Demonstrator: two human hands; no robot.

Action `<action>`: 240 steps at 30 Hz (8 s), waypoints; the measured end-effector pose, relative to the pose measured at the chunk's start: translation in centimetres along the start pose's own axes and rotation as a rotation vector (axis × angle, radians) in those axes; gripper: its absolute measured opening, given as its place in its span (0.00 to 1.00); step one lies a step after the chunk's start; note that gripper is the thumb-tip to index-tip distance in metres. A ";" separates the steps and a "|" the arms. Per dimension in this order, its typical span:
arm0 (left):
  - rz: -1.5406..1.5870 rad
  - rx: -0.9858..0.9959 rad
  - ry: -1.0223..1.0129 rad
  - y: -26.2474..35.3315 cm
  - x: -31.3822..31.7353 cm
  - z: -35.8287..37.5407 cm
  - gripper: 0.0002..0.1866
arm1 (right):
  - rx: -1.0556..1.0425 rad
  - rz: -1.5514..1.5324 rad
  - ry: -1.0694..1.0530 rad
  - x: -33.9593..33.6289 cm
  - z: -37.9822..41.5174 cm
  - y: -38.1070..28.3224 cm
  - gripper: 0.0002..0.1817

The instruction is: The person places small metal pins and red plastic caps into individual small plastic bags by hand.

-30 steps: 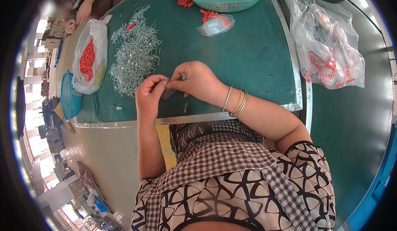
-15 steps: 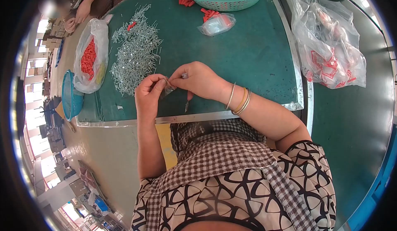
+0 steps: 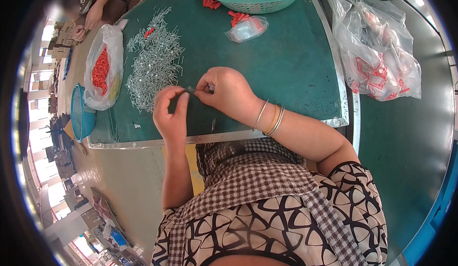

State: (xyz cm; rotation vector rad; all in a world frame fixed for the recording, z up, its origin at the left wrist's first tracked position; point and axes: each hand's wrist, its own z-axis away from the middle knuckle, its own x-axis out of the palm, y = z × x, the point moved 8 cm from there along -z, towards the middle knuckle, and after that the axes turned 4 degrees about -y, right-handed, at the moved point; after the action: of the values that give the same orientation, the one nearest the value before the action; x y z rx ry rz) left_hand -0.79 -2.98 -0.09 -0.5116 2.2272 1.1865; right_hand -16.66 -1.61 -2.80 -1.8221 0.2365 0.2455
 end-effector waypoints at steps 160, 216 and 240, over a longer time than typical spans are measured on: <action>0.108 0.082 -0.364 2.3 5.1 -13.3 0.08 | 0.184 -0.450 -0.062 -1.6 -1.6 1.9 0.17; 0.520 -0.176 -0.144 0.5 3.0 -8.9 0.05 | 0.223 -0.569 -0.110 -1.0 -1.2 1.3 0.17; -0.175 0.377 -0.290 4.6 1.1 -4.6 0.12 | 0.071 -0.080 0.006 -2.4 -1.1 -1.1 0.16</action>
State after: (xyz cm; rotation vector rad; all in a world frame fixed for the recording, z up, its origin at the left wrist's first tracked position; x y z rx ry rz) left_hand -5.64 -4.44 4.16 -0.3468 2.0393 0.6801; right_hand -18.54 -2.27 -0.79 -1.7585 0.1741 0.1736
